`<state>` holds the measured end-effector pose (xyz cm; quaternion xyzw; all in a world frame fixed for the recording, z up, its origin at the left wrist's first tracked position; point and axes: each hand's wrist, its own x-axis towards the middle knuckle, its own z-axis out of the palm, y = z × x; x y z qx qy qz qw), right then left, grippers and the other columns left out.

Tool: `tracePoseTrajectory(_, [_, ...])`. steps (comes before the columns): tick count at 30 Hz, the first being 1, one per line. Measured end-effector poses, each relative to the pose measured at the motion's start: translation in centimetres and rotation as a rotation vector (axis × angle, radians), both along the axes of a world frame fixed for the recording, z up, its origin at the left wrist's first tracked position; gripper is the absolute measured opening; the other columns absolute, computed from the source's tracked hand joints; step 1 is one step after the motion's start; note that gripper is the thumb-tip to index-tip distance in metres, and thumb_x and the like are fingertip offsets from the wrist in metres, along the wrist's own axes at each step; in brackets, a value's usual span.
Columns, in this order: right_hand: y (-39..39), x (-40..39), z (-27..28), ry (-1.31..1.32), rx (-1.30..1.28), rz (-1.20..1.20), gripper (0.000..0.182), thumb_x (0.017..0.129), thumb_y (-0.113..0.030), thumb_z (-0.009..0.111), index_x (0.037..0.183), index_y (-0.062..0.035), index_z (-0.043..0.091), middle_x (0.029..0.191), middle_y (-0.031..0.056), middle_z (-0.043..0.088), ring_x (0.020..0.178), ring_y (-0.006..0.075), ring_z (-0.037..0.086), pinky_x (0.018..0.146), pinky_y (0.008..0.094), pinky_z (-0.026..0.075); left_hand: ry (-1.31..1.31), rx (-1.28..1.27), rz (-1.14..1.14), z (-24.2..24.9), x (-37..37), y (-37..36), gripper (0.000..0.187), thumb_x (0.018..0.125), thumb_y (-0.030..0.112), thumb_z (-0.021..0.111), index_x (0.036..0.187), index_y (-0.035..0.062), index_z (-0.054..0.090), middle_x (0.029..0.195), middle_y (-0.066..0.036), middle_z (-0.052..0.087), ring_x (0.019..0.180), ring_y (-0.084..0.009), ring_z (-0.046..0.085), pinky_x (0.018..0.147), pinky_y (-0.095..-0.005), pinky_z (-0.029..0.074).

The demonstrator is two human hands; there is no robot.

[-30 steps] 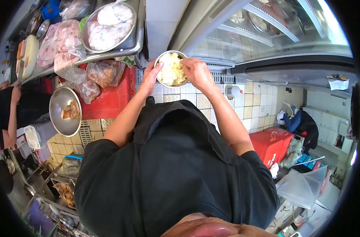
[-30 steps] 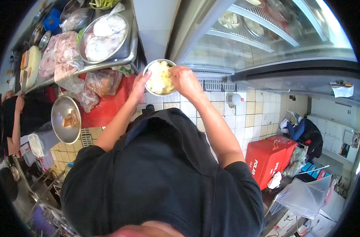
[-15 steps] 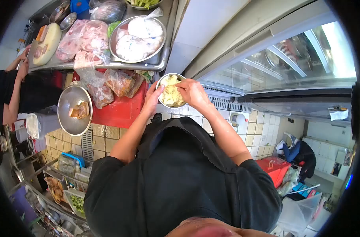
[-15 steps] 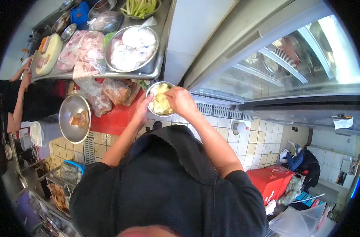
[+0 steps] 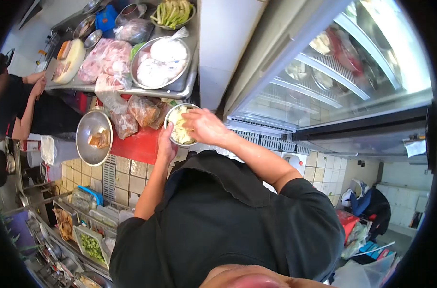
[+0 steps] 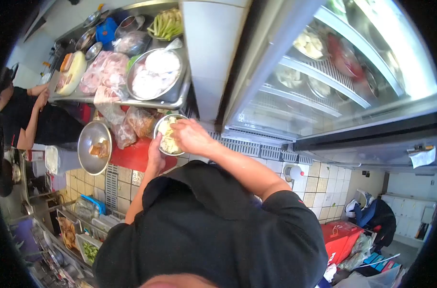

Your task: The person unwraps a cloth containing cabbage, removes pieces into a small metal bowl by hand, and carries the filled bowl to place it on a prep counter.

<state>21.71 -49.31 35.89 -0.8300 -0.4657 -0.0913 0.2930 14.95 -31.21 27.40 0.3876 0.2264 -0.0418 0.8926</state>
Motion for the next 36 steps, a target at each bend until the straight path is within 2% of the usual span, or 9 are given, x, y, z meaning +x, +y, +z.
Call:
tracePoseTrajectory(1, [-0.1, -0.5, 0.3, 0.125, 0.177, -0.045, 0.022, 0.076, -0.009, 0.067, 0.096, -0.0031, 0.07, 0.101, 0.0134, 0.069, 0.095, 0.032, 0.065, 0.089, 0.0413, 0.049, 0.003, -0.013, 0.011, 0.1, -0.1, -0.5, 0.044, 0.097, 0.024, 0.054, 0.134, 0.0007, 0.045, 0.127, -0.013, 0.058, 0.112, -0.0217, 0.06, 0.097, -0.0365, 0.048])
tracePoseTrajectory(5, [-3.2, 0.5, 0.4, 0.282, 0.322, -0.163, 0.016, 0.08, -0.01, 0.062, 0.091, -0.0039, 0.072, 0.09, 0.0131, 0.07, 0.091, 0.0315, 0.064, 0.084, 0.0406, 0.049, 0.014, -0.038, 0.009, 0.9, -0.4, -2.4, 0.048, 0.097, 0.03, 0.053, 0.134, -0.0004, 0.045, 0.128, -0.013, 0.059, 0.115, -0.0235, 0.059, 0.098, -0.0377, 0.047])
tracePoseTrajectory(16, [-14.3, -1.4, -3.6, 0.707, 0.158, -0.641, 0.021, 0.085, -0.019, 0.064, 0.099, -0.0046, 0.071, 0.096, 0.0159, 0.069, 0.081, 0.0299, 0.067, 0.076, 0.037, 0.052, 0.03, -0.035, 0.035, 0.1, -2.5, -2.8, 0.052, 0.096, 0.038, 0.053, 0.135, 0.0038, 0.046, 0.128, -0.013, 0.059, 0.116, -0.0267, 0.059, 0.093, -0.0451, 0.051])
tracePoseTrajectory(21, [-21.9, -3.2, -13.8, 0.758, -0.103, -0.687, 0.028, 0.084, -0.028, 0.062, 0.098, -0.0055, 0.071, 0.095, 0.0176, 0.069, 0.087, 0.0351, 0.067, 0.081, 0.0418, 0.052, 0.089, 0.02, 0.083, -0.6, -4.2, -0.8, 0.063, 0.09, 0.048, 0.055, 0.138, 0.0098, 0.043, 0.131, -0.012, 0.057, 0.118, -0.0306, 0.057, 0.093, -0.0517, 0.048])
tracePoseTrajectory(25, [-30.3, -7.9, -25.7, 0.801, -0.37, -0.741, 0.03, 0.079, -0.033, 0.063, 0.079, -0.004, 0.07, 0.073, 0.0135, 0.068, 0.067, 0.0256, 0.065, 0.064, 0.0393, 0.052, 0.135, 0.026, 0.15, -1.6, -6.0, 1.7, 0.06, 0.089, 0.042, 0.056, 0.138, 0.0096, 0.044, 0.131, -0.013, 0.056, 0.119, -0.0312, 0.056, 0.093, -0.0529, 0.047])
tracePoseTrajectory(27, [-35.5, -12.3, -31.2, 1.048, -0.306, -0.638, 0.025, 0.078, -0.024, 0.064, 0.061, -0.0058, 0.063, 0.06, 0.0081, 0.062, 0.051, 0.0186, 0.058, 0.05, 0.0315, 0.046, 0.133, -0.018, 0.181, -3.5, -7.2, 3.6, 0.058, 0.088, 0.041, 0.059, 0.136, 0.0108, 0.046, 0.129, -0.012, 0.058, 0.118, -0.0299, 0.056, 0.092, -0.0552, 0.045])
tracePoseTrajectory(30, [-39.2, -17.9, -34.6, 1.433, -0.532, -0.73, 0.017, 0.085, -0.021, 0.062, 0.075, -0.0077, 0.066, 0.066, 0.0049, 0.061, 0.056, 0.0168, 0.059, 0.053, 0.0329, 0.048, 0.143, -0.033, 0.253, -3.9, -9.2, 4.7, 0.058, 0.086, 0.04, 0.061, 0.135, 0.0121, 0.047, 0.131, -0.011, 0.056, 0.12, -0.0313, 0.053, 0.093, -0.0585, 0.043])
tracePoseTrajectory(33, [-35.9, -19.0, -27.6, 1.718, -0.227, -1.164, 0.018, 0.09, -0.022, 0.057, 0.087, -0.0067, 0.067, 0.077, 0.0055, 0.065, 0.063, 0.0166, 0.061, 0.056, 0.0358, 0.05, 0.185, 0.008, 0.329, -5.4, -11.1, 6.1, 0.058, 0.087, 0.04, 0.06, 0.136, 0.0119, 0.046, 0.134, -0.011, 0.054, 0.122, -0.0329, 0.051, 0.096, -0.0606, 0.041])
tracePoseTrajectory(36, [-36.3, -19.9, -28.4, 1.672, 0.142, -0.938, 0.018, 0.091, -0.02, 0.055, 0.095, -0.0073, 0.068, 0.083, 0.0044, 0.065, 0.067, 0.0168, 0.062, 0.058, 0.0372, 0.049, 0.144, 0.025, 0.379, -4.9, -12.1, 5.7, 0.057, 0.087, 0.039, 0.059, 0.136, 0.0122, 0.046, 0.135, -0.011, 0.054, 0.123, -0.0325, 0.051, 0.097, -0.0607, 0.04])
